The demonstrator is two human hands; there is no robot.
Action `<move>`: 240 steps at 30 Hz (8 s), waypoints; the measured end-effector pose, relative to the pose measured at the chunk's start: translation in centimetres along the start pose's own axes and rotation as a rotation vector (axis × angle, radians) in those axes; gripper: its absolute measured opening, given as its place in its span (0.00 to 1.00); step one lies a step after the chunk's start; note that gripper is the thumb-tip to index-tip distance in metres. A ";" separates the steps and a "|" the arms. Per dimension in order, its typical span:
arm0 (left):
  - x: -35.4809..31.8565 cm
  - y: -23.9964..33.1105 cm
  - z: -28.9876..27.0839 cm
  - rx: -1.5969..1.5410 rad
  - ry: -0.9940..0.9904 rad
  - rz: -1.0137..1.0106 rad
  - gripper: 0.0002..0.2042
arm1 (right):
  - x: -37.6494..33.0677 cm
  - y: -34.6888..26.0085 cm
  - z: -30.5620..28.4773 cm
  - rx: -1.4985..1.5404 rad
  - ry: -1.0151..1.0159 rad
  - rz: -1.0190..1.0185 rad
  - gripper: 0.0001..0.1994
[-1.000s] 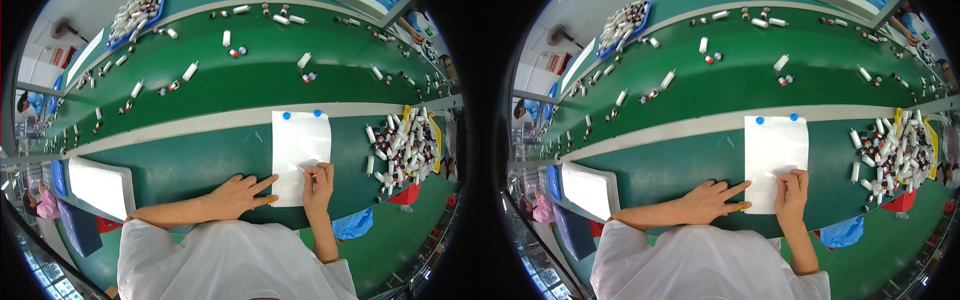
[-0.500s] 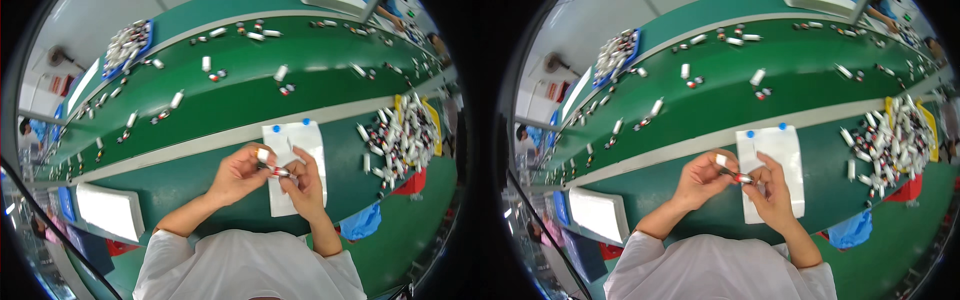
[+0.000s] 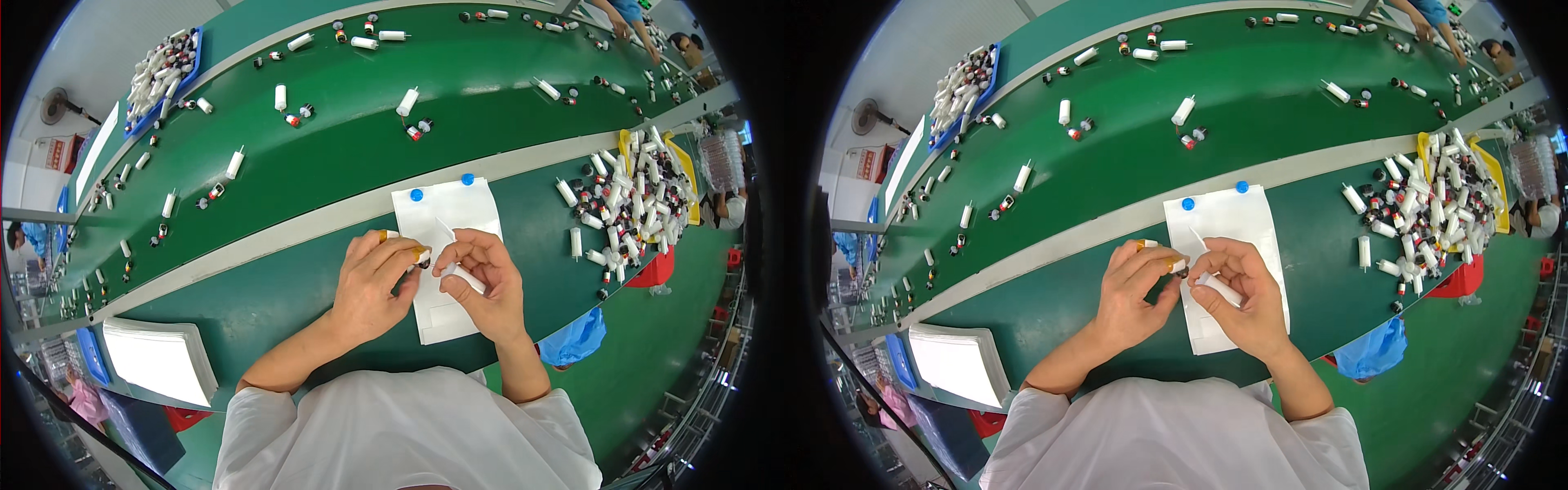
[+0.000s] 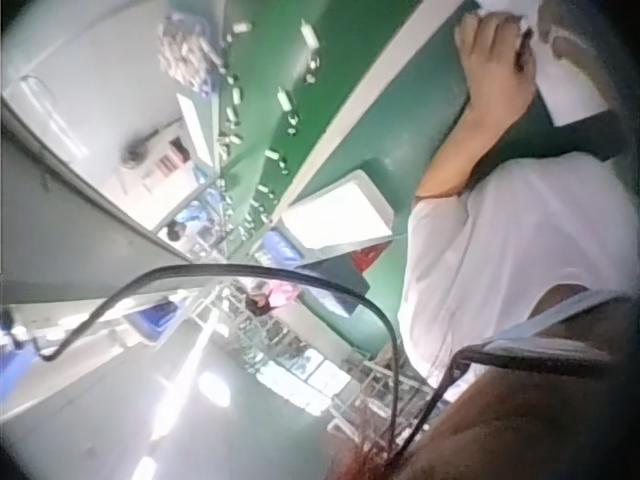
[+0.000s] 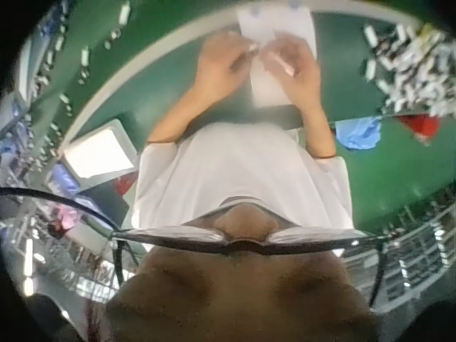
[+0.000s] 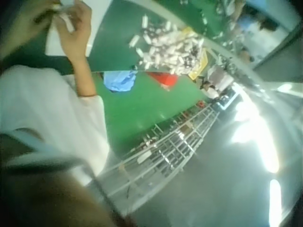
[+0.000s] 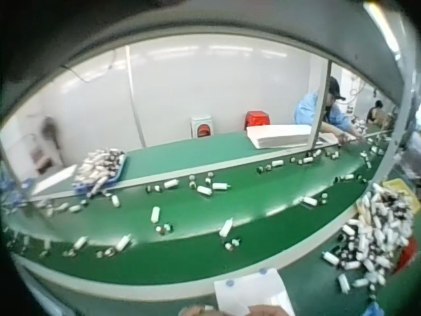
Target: The person assembles small electronic components by hand, likely e-cigarette or vape cartridges, at a production line station. This involves combining cartridge tubes, internal components, and caps, possibly using a white paper jig for alignment.
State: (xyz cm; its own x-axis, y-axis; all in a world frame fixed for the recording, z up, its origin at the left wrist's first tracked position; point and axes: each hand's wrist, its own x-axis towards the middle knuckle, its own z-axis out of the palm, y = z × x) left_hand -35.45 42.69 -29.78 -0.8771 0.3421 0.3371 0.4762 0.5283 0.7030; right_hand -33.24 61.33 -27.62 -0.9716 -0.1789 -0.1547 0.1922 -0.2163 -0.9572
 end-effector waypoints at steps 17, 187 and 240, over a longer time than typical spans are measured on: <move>-0.4 -2.2 -0.6 -1.296 -0.394 -0.858 0.15 | 0.9 0.3 -1.7 -0.416 -0.094 -0.149 0.25; 4.6 -13.0 3.8 -0.041 -0.032 -0.585 0.10 | -1.7 6.2 -11.6 0.240 0.050 0.482 0.10; 3.8 -1.9 14.7 -1.474 -0.303 -1.194 0.17 | -3.4 6.2 -15.2 -1.084 0.012 -0.083 0.14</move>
State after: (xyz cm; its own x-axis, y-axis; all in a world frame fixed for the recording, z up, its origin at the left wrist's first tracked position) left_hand -38.77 54.43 -39.02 -0.5440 0.5437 -0.6391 -0.8390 -0.3658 0.4029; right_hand -30.89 75.18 -36.71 -0.9784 -0.1922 -0.0765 -0.0921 0.7360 -0.6706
